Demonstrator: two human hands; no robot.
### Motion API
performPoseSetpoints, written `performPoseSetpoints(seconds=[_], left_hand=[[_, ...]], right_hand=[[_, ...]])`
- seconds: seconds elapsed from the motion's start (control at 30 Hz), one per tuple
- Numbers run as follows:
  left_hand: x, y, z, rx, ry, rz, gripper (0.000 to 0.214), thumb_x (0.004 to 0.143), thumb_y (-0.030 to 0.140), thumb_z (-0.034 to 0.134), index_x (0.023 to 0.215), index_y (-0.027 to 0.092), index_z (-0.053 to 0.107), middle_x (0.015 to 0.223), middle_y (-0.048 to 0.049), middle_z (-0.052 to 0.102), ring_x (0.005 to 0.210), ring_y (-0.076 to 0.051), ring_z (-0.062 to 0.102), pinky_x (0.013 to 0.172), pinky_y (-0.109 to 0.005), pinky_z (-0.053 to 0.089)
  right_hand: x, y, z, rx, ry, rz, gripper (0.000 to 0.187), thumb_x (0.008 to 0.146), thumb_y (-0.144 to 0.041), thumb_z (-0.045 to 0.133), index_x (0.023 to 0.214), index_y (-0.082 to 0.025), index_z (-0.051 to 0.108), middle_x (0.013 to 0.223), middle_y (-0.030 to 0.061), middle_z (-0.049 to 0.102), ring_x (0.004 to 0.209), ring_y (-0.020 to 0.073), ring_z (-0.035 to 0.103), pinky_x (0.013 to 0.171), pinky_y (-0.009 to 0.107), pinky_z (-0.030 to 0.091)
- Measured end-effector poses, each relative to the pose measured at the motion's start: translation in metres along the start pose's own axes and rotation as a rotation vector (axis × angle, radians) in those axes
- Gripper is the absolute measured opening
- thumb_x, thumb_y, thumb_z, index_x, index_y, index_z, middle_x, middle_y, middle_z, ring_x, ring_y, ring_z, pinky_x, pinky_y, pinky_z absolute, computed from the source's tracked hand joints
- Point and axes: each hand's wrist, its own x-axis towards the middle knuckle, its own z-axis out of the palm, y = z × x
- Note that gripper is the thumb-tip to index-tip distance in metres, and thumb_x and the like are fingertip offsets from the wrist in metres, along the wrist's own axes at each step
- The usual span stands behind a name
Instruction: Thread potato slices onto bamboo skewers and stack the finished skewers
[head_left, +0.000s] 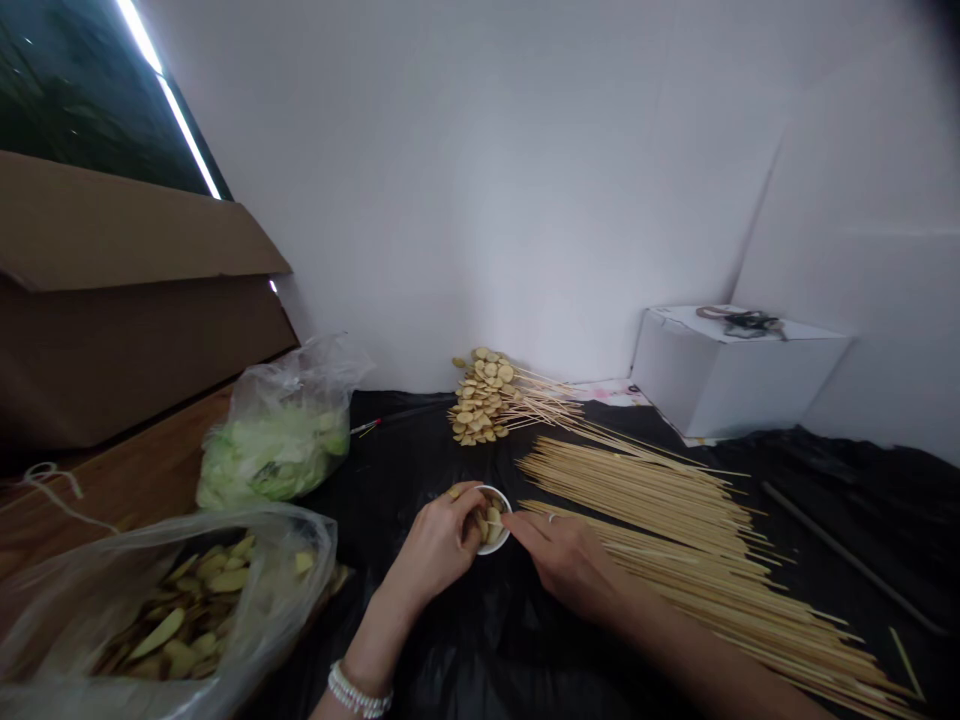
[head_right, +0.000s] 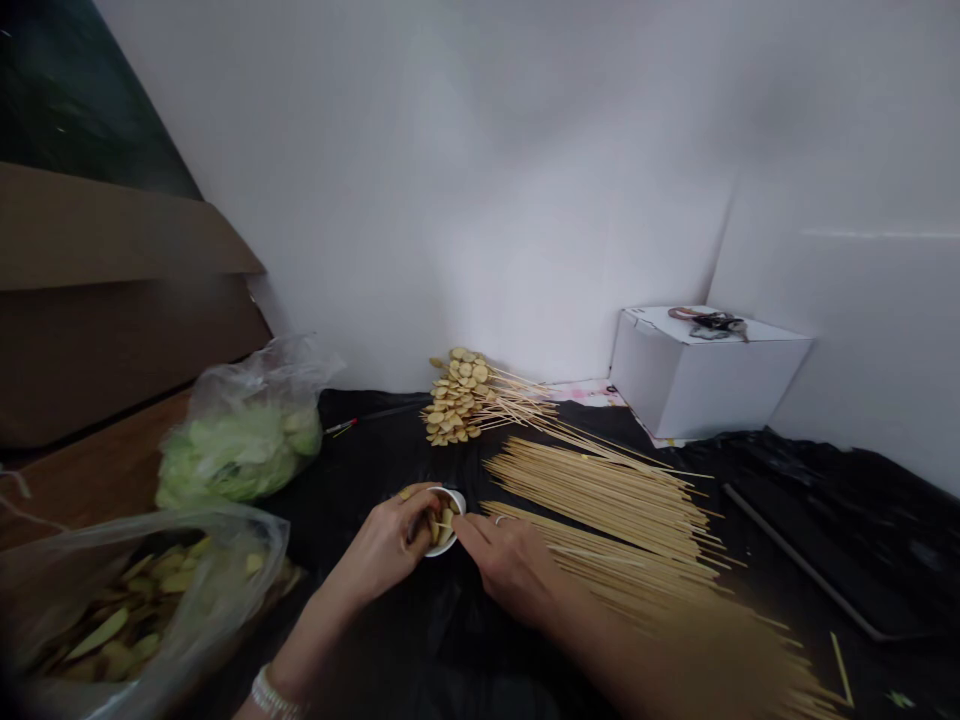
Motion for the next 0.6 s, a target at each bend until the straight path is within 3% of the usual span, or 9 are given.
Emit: performPoseSetpoints(seconds=[0.17, 0.43, 0.6], left_hand=[[0.0016, -0.0085, 0.0048, -0.023, 0.070, 0.027, 0.028, 0.084, 0.006, 0.044, 0.098, 0.023, 0.063, 0.114, -0.0072, 0.065, 0.104, -0.019, 0.062, 0.090, -0.032, 0.050], [0.0011, -0.0062, 0.0004, 0.092, 0.076, 0.011, 0.021, 0.089, 0.014, 0.045, 0.095, 0.023, 0.064, 0.121, -0.0075, 0.065, 0.104, -0.021, 0.063, 0.088, -0.036, 0.052], [0.0033, -0.0015, -0.0002, -0.111, 0.186, -0.050, 0.016, 0.092, 0.021, 0.045, 0.095, 0.022, 0.060, 0.118, -0.0079, 0.065, 0.107, -0.021, 0.062, 0.092, -0.039, 0.049]], right_hand=[[-0.0004, 0.0006, 0.0007, 0.010, 0.021, 0.015, 0.036, 0.089, -0.009, 0.042, 0.121, -0.016, 0.056, 0.099, 0.0085, 0.069, 0.080, 0.0157, 0.064, 0.068, 0.025, 0.048], [-0.0005, 0.0027, 0.0026, 0.038, -0.006, 0.042, 0.031, 0.089, -0.009, 0.044, 0.118, -0.014, 0.056, 0.099, 0.0080, 0.069, 0.081, 0.0168, 0.064, 0.070, 0.026, 0.049], [-0.0005, 0.0061, 0.0008, 0.107, 0.028, 0.104, 0.027, 0.090, -0.011, 0.044, 0.113, -0.015, 0.058, 0.098, 0.0080, 0.070, 0.086, 0.0163, 0.065, 0.072, 0.024, 0.050]])
